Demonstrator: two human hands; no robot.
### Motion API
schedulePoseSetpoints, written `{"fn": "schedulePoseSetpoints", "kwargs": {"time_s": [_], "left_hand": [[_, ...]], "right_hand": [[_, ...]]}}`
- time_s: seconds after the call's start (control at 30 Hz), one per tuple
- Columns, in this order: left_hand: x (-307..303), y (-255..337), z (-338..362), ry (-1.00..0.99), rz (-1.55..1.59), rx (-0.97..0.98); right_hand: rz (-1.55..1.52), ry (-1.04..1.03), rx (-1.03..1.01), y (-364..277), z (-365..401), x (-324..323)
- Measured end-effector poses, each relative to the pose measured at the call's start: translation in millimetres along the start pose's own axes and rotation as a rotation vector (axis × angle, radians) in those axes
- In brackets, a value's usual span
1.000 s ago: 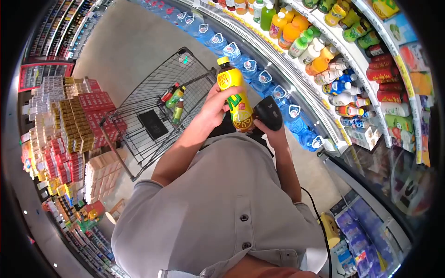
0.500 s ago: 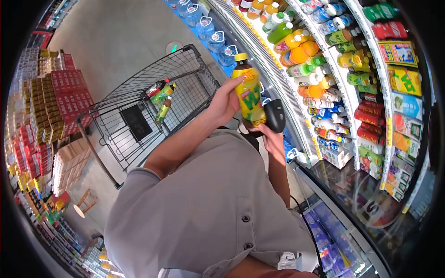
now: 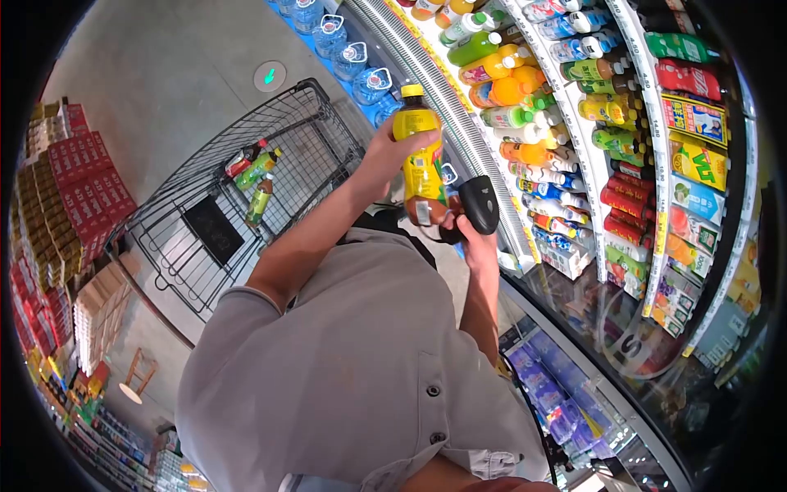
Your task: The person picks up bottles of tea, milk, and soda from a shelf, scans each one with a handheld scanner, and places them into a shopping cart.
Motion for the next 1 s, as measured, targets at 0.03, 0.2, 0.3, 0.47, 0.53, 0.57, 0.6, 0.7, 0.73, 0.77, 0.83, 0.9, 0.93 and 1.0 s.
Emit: {"fn": "schedulePoseSetpoints", "kwargs": {"time_s": [0.03,0.2,0.3,0.47,0.53,0.57,0.6,0.7,0.73,0.77,0.83,0.9,0.93,1.0], "left_hand": [[-13.0,-1.8,-7.5,0.081,-0.09,0.006],[-44.1,9.1,-22.4,0.298,-0.56,0.036],[-57.5,2.9,-33.4,0.296,-0.68,0.03],[-59.3,-3.1,-41.4,0.288,-0.671,0.027],[-64.5,-9.8,-46.3,0.277,-0.64,0.007],[-62.2,-8.5,-47.0,0.273,-0.64,0.01],[-60.6,-8.5,-45.3,0.281,-0.645,0.0],[-60.0,-11.2,-41.9,0.256,-0.674,0.033],[-56.4,-10.2,-43.0,0.219,-0.7,0.074],[-50.4,-9.7,-40.2,0.202,-0.746,0.083],[-35.0,-21.9,-36.0,0.055,-0.725,0.16],[-13.5,-21.1,-28.7,-0.11,-0.825,0.192],[-2.8,-19.4,-22.2,-0.166,-0.959,0.157],[14.7,-21.4,-15.3,-0.243,-1.026,0.187]], "right_hand": [[0.179,-0.005,0.021,-19.5,-2.5,6.7],[0.92,-0.214,0.034,-71.8,-3.6,16.1],[1.088,-0.464,0.018,-82.6,0.0,36.0],[1.083,-0.61,-0.042,-81.3,6.3,61.3],[1.1,-0.644,-0.035,-79.4,6.0,65.8],[1.103,-0.642,-0.038,-80.3,5.8,63.8],[1.14,-0.646,-0.069,-81.2,7.2,60.9],[1.134,-0.514,-0.145,-87.9,6.4,56.1],[1.086,-0.375,-0.189,-95.8,3.5,51.0],[1.051,-0.277,-0.217,-99.8,1.8,47.6],[0.915,-0.027,-0.241,-99.7,-2.0,36.5],[0.788,0.131,-0.291,-99.6,-8.8,32.0],[0.732,0.193,-0.298,-98.5,-10.7,30.9],[0.684,0.23,-0.318,-99.2,-16.2,32.0]]}}
Point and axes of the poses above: each hand's wrist, its own z-axis away from the middle knuckle, its own x-axis out of the palm, y = z × x, the point moved 7 cm from there along -z, towards the middle knuckle, and after that the axes turned 7 degrees about -x, right-handed, at the moved point
